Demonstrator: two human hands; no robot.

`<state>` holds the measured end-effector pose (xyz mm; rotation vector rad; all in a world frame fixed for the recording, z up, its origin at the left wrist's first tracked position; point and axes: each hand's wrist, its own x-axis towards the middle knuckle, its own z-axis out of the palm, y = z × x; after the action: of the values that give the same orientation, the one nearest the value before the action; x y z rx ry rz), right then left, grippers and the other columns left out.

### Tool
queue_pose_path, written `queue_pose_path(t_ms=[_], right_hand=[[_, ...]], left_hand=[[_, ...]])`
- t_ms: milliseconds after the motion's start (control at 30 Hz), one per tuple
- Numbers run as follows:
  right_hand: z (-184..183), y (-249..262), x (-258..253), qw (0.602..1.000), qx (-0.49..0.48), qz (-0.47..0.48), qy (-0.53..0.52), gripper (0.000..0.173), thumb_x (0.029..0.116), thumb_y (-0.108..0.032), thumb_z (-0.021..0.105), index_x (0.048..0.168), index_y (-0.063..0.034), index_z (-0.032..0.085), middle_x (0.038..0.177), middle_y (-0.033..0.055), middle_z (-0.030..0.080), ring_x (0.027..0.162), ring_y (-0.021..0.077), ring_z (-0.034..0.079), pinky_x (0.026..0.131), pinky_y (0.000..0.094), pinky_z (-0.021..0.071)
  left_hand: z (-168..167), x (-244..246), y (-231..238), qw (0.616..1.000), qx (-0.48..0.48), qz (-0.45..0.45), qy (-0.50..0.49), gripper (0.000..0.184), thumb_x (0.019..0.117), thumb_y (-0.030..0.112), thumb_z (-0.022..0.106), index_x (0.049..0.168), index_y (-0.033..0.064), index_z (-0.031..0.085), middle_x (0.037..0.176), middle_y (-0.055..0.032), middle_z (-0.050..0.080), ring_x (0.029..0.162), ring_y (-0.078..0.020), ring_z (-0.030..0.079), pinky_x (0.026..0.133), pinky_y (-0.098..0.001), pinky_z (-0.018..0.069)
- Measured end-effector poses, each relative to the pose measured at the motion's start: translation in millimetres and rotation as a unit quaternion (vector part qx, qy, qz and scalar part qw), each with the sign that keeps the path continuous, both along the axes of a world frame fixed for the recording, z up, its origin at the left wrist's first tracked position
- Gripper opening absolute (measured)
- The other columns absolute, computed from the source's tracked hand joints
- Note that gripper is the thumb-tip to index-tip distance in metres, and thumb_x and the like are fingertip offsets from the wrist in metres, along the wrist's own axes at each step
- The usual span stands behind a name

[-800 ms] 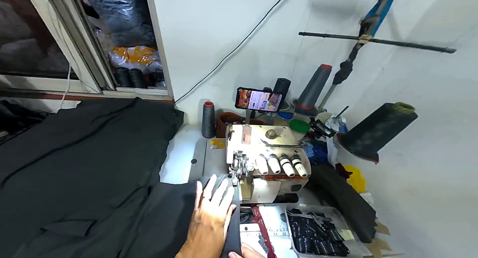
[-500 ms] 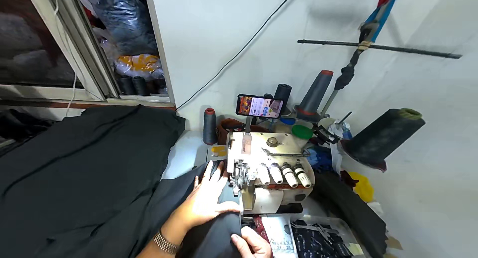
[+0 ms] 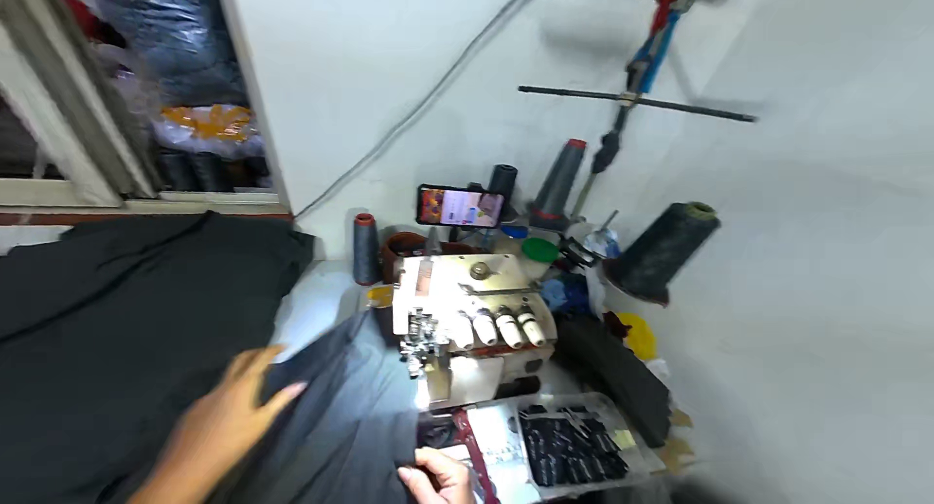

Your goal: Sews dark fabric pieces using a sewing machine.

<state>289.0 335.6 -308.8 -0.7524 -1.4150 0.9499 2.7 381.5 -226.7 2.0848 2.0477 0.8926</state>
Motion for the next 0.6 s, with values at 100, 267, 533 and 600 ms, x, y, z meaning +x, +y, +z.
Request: queue_pose_path(t_ms=[100, 267, 533, 600], right_hand=[[0.5, 3.2, 0.0, 1.000, 0.004, 0.017, 0.013, 0.012, 0.0889, 0.005, 0.064, 0.094, 0.0107, 0.073, 0.089, 0.0130, 0.075, 0.085, 0.0067, 0.071, 0.084, 0.0234, 0.0576], [-1.3, 5.8, -4.4, 1.000, -0.004, 0.007, 0.020, 0.011, 0.0890, 0.006, 0.062, 0.094, 0.0109, 0.071, 0.086, 0.0120, 0.073, 0.080, 0.0049, 0.069, 0.079, 0.0216, 0.0569], [39.0, -9.7, 62.4, 0.964, 0.009, -0.128, -0.232, 0.026, 0.0930, 0.001, 0.057, 0.112, 0.0013, 0.075, 0.111, 0.0156, 0.073, 0.108, 0.0252, 0.068, 0.096, 0.0401, 0.0555], [63.2, -6.8, 121.1, 0.904, -0.038, -0.225, -0.362, 0.026, 0.0957, -0.001, 0.054, 0.110, -0.0013, 0.076, 0.115, 0.0187, 0.070, 0.115, 0.0351, 0.063, 0.102, 0.0485, 0.0501]], left_hand=[[-5.8, -28.7, -35.5, 0.971, -0.235, 0.035, 0.036, 0.059, 0.0941, 0.014, 0.070, 0.139, -0.0162, 0.046, 0.134, -0.0474, 0.047, 0.119, -0.0668, 0.051, 0.096, -0.0798, 0.0385], [11.5, -23.1, -49.9, 0.994, -0.030, 0.103, -0.009, 0.032, 0.0980, -0.001, 0.048, 0.120, -0.0210, 0.058, 0.123, -0.0428, 0.057, 0.118, -0.0553, 0.057, 0.103, -0.0620, 0.0440], [-45.7, -12.7, -36.2, 0.999, -0.026, 0.019, -0.035, 0.041, 0.0965, 0.006, 0.058, 0.131, -0.0157, 0.053, 0.140, -0.0466, 0.040, 0.128, -0.0638, 0.043, 0.105, -0.0707, 0.0380], [-69.3, -0.5, -41.8, 1.000, 0.010, 0.011, 0.009, 0.037, 0.0984, 0.003, 0.050, 0.130, -0.0160, 0.055, 0.142, -0.0459, 0.041, 0.132, -0.0678, 0.038, 0.109, -0.0733, 0.0312]])
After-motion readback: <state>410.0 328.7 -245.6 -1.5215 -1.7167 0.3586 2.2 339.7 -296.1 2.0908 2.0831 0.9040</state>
